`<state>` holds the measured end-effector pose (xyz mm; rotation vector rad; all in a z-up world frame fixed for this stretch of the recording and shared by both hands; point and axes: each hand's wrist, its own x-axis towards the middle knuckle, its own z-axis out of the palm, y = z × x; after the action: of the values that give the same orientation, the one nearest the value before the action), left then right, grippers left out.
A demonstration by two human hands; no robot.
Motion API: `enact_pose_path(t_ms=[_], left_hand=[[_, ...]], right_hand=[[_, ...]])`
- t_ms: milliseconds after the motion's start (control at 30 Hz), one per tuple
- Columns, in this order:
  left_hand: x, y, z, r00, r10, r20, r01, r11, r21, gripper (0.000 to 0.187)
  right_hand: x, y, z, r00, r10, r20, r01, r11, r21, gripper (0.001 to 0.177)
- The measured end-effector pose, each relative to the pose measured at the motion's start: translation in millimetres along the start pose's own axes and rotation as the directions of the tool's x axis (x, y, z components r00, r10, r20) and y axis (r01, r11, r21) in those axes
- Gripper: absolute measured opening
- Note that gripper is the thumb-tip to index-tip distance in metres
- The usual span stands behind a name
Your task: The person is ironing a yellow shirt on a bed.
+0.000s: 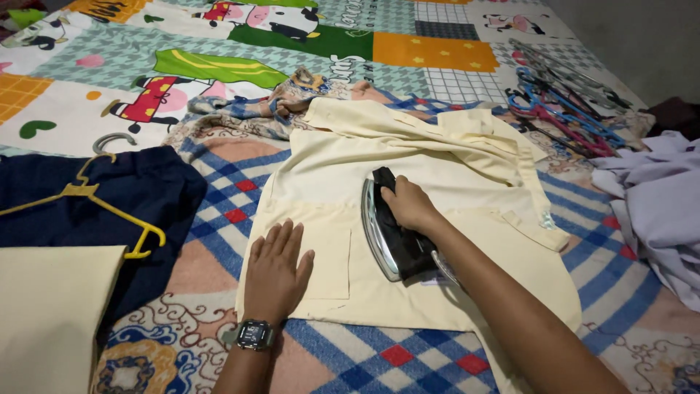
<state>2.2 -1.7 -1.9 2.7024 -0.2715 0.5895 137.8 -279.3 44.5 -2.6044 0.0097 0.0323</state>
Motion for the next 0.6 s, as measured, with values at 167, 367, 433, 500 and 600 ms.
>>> enact_pose_path(t_ms=[167, 367, 433, 500, 600], left_hand=[[-0.4, -0.8, 0.4, 0.999, 0.015, -0.031, -0.015, 1.000, 0.003, 0.058], [0.2, 1.1, -3.3, 1.000, 0.010, -0.022, -0.011, 1.000, -0.012, 0.058], [0.1, 1.1, -2.9, 1.000, 0.009, -0.019, -0.009, 1.000, -0.010, 0.058], [0.6, 1.1, -2.1, 1.000, 0.009, -0.019, -0.009, 1.000, -0.006, 0.058], [-0.1, 0.3, 0.1, 0.999, 0.014, -0.032, -0.014, 1.000, -0.008, 0.058]], right_hand=[[-8.5, 37.6, 18.8, 0.981, -0.180, -0.073, 0.174, 0.981, -0.081, 0.047], [-85.2, -17.0, -27.0, 0.974, -0.007, 0.225, -0.025, 0.990, 0.142, 0.040], [-81.8, -16.0, -23.5, 0.977, -0.040, 0.210, 0.011, 0.990, 0.140, 0.040], [-74.9, -17.8, -21.0, 0.979, -0.075, 0.192, 0.049, 0.989, 0.137, 0.040], [-56.9, -21.3, -13.1, 0.976, -0.028, 0.214, -0.011, 0.984, 0.176, 0.039]])
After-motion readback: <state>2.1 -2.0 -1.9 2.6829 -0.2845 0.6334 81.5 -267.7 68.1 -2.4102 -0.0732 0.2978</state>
